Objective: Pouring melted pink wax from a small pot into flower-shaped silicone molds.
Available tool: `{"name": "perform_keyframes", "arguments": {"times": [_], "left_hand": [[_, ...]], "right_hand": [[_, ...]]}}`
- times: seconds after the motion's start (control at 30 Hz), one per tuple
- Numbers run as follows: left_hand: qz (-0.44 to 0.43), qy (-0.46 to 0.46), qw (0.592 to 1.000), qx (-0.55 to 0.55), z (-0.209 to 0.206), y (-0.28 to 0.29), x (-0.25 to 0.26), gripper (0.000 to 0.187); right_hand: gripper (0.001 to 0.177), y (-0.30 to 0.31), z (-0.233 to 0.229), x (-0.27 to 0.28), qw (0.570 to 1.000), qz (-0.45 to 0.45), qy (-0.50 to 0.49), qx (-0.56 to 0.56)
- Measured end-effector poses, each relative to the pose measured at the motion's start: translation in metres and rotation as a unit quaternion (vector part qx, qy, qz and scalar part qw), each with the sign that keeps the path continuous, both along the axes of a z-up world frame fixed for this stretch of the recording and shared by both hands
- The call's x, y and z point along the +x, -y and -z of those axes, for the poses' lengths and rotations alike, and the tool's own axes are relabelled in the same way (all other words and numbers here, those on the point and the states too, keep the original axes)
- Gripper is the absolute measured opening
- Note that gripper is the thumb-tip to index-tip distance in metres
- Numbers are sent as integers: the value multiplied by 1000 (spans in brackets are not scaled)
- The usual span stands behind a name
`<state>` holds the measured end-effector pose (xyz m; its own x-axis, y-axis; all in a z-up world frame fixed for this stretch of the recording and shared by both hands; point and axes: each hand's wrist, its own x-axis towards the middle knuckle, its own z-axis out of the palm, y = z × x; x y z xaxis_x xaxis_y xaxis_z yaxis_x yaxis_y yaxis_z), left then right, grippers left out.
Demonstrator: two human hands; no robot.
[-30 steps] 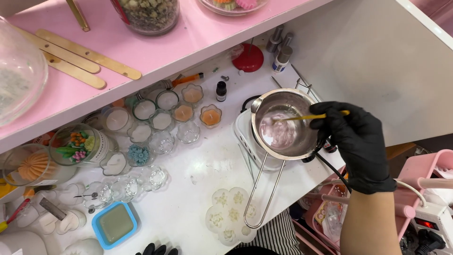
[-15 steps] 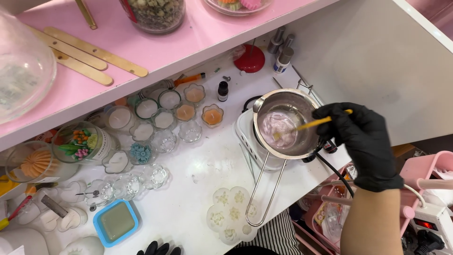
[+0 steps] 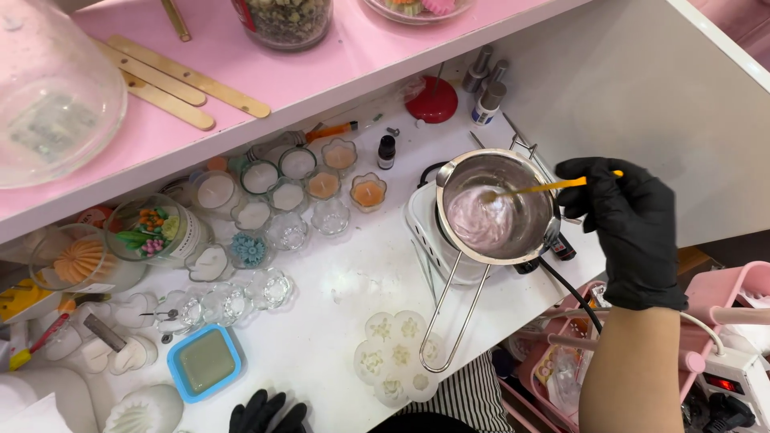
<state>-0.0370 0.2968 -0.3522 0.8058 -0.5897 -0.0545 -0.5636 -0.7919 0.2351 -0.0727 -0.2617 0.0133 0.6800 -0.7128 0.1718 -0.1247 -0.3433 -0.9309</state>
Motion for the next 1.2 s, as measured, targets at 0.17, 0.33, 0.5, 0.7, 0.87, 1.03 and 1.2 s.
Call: {"name": "perform_keyframes", "arguments": {"times": [0.17, 0.33, 0.5, 0.7, 0.87, 1.03, 1.2], "left_hand": [[-51, 107, 952, -283, -78, 32, 24, 25], [-139, 72, 893, -422, -240, 143, 35, 18], [-53, -345, 793, -500, -289, 217, 47, 33], [147, -678, 523, -494, -316, 255, 51, 57], [51, -781, 449, -431, -327, 293, 43, 55], [4, -756, 498, -426, -331, 297, 35, 41], [-23, -704, 582, -406, -338, 276, 30, 30]], "right_hand": [[31, 4, -6, -13, 998, -62, -31, 2], [34, 0, -6, -13, 999, -26, -33, -4], [32, -18, -10, -9, 985, -150, -2, 81], [35, 0, -1, -29, 999, -31, -42, 2], [29, -25, -10, -27, 995, -91, 29, 29], [25, -24, -1, -38, 998, -39, 41, 36], [21, -32, 12, -49, 995, 0, 97, -1]]}}
